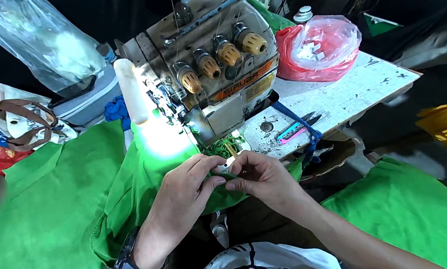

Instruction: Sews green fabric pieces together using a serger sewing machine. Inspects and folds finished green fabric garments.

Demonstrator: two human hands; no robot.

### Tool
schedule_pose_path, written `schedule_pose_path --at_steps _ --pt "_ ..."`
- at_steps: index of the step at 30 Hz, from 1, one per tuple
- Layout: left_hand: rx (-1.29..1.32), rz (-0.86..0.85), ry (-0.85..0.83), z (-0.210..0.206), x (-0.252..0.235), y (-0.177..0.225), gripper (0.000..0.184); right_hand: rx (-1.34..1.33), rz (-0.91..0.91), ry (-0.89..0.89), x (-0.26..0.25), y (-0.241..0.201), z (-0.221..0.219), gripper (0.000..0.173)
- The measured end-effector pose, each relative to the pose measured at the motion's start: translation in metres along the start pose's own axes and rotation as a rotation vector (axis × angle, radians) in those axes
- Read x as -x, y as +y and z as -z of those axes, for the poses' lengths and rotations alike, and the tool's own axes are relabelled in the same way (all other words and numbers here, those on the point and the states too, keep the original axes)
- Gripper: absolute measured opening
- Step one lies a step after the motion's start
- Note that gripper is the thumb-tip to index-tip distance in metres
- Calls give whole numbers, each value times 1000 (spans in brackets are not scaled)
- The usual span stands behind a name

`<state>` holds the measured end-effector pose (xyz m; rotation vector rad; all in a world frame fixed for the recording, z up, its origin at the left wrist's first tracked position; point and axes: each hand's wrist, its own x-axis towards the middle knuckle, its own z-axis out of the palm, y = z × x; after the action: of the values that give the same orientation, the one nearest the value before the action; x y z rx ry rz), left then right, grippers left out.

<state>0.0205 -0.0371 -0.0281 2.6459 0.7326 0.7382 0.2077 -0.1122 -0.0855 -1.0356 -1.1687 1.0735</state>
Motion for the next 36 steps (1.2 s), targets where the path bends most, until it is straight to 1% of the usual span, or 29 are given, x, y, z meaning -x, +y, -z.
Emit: schedule_pose_path --at_steps 3,5,10,12,13,15,17,20,24,29,36 --pt "79 16 -30 1 -1 -2 17 -88 -42 21 1 2 -5 37" --pt "116 17 -31 1 -2 -3 16 -85 -26 50 2 3 -8 42" --pt "105 7 -28 1 -2 -3 15 -6 173 121 4 12 -13 30" --pt "103 -10 -35 2 -3 -3 16 54 225 136 4 14 -13 25" --pt "103 -19 -38 3 -3 -3 16 100 248 145 4 14 -13 25" --pt "98 -31 -45 4 -3 -3 16 208 285 127 3 14 -9 31" --pt "83 -40 -54 4 -4 -4 17 251 300 91 1 11 -5 37" --pt "53 -40 -57 4 -5 -4 18 236 305 43 -3 6 -2 38" --pt "22 -36 -54 2 -5 -4 19 258 247 30 0 2 -3 40" --pt "41 -32 -60 0 -4 -5 21 172 184 32 4 -1 -5 49" --pt "53 -7 -59 -3 -3 -5 22 251 252 48 3 3 -6 39"
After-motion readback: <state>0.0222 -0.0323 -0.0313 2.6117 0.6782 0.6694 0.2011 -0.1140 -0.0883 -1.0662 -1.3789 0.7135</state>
